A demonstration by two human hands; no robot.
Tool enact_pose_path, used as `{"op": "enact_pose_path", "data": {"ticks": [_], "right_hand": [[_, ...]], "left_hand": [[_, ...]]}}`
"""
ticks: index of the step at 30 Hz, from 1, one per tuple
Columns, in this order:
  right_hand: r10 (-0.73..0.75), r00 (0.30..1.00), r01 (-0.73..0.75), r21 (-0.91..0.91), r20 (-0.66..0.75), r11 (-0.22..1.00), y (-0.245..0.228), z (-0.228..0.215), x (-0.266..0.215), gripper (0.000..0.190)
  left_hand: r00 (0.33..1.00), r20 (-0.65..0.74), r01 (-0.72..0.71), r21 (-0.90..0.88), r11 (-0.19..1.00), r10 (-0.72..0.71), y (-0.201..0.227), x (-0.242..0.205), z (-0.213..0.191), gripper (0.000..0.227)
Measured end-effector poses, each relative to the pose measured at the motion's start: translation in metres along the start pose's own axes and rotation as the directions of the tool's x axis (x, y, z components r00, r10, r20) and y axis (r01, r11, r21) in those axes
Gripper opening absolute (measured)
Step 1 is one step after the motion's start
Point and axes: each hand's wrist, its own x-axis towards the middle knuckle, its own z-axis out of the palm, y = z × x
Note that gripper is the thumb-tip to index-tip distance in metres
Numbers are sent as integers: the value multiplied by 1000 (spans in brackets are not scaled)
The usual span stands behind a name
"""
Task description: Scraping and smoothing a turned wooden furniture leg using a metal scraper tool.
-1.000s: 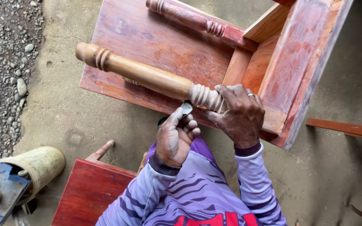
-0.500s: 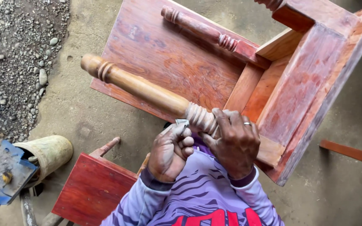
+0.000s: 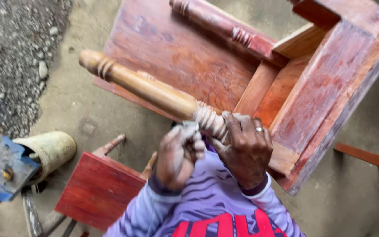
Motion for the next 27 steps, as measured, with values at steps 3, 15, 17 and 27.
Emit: {"op": "enact_pose_path", "data": {"ticks": [3,15,17,27], "right_hand": [[-31,998,32,36,-48,999,1,0,-6,63],[-18,999,18,16,-27,1000,1,1,-2,66],[-6,1000,6,14,-12,1000,1,2,-3,64],[-36,996,38,27,-79,999,2,5,-5,58]], "left_hand": [[990,115,-78,-12,997,79,-1,22,-13,6],[997,-67,-40,28,999,42,-6,29,-26,10],[999,-36,-41,-9,999,41,-10,39,-38,10],[998,11,-68,-108,992,70,-16,48,-40,8]]}}
